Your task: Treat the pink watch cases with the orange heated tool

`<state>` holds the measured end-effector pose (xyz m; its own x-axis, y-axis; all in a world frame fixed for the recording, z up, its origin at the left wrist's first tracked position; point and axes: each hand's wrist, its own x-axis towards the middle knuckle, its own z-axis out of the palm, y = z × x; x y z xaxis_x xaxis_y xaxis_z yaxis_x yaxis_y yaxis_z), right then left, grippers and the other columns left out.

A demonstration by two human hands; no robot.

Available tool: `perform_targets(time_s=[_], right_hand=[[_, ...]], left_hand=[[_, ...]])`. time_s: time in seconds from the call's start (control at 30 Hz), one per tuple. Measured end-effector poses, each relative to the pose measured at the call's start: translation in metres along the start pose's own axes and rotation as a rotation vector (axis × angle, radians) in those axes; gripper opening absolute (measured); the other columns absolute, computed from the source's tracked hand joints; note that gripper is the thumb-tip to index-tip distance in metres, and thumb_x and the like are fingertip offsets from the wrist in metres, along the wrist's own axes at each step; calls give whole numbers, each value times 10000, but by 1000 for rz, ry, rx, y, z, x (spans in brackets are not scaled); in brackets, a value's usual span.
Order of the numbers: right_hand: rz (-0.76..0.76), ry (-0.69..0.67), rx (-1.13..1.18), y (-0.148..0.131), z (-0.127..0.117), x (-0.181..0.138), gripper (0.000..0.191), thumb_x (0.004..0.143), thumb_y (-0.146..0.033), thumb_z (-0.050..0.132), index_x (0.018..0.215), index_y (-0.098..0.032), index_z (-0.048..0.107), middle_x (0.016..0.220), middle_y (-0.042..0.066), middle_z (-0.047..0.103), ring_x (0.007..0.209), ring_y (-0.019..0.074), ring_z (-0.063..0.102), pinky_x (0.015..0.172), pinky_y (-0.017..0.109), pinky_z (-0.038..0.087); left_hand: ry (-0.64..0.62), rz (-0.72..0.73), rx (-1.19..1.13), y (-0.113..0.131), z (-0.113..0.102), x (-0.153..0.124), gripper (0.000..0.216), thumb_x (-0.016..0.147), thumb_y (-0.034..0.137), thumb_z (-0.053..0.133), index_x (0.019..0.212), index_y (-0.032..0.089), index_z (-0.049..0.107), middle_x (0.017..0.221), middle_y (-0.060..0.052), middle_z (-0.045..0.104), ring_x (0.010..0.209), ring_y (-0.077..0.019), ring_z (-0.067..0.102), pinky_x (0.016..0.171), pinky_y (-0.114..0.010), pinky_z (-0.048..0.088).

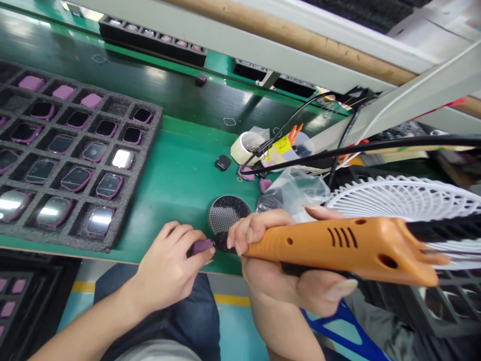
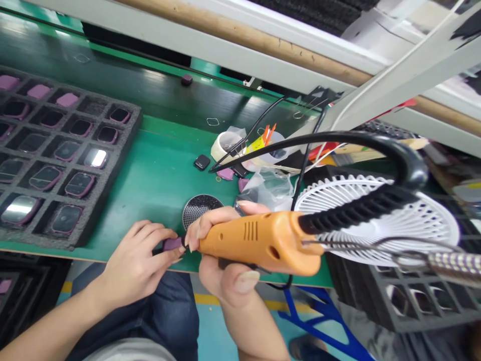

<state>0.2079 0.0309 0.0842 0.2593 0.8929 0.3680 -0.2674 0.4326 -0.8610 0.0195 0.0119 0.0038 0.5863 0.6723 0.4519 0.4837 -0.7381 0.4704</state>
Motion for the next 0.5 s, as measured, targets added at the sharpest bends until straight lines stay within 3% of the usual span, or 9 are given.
perform_targets(time_s=[0.1,0.23,0.37,0.5], right_hand=[[-3,-28,-15,2,1,-2,492,942,-768,830,1320,-465,747,832,-37,756,495,202,626,488,405,602],[-54,32,-24,10,8,-6,464,975,-740,812,1326,-453,714,811,-59,733,467,182,590,463,367,575],[-84,76,-51,16,12,-7,523,983,-860,696,1322,-461,678,770,-84,691,405,168,528,411,345,524],[-23,2,-39,13,9,-4,545,934,-794,817,1317,-437,665,786,-71,725,432,177,570,422,358,556]], left_hand=[[-2,0,0,0,-1,0,213,1044,129,738,1212,232,818,1258,-99,776,1124,-278,666,1001,-493,511],[0,0,1,0,0,1,215,1040,139,735,1209,238,822,1247,-100,772,1121,-282,669,1005,-502,516],[-1,-9,-13,0,1,1,205,1054,145,721,1204,245,818,1237,-100,772,1099,-281,658,991,-500,509],[1,-14,-23,0,1,1,214,1057,136,707,1201,248,818,1220,-99,772,1078,-280,651,982,-499,503]])
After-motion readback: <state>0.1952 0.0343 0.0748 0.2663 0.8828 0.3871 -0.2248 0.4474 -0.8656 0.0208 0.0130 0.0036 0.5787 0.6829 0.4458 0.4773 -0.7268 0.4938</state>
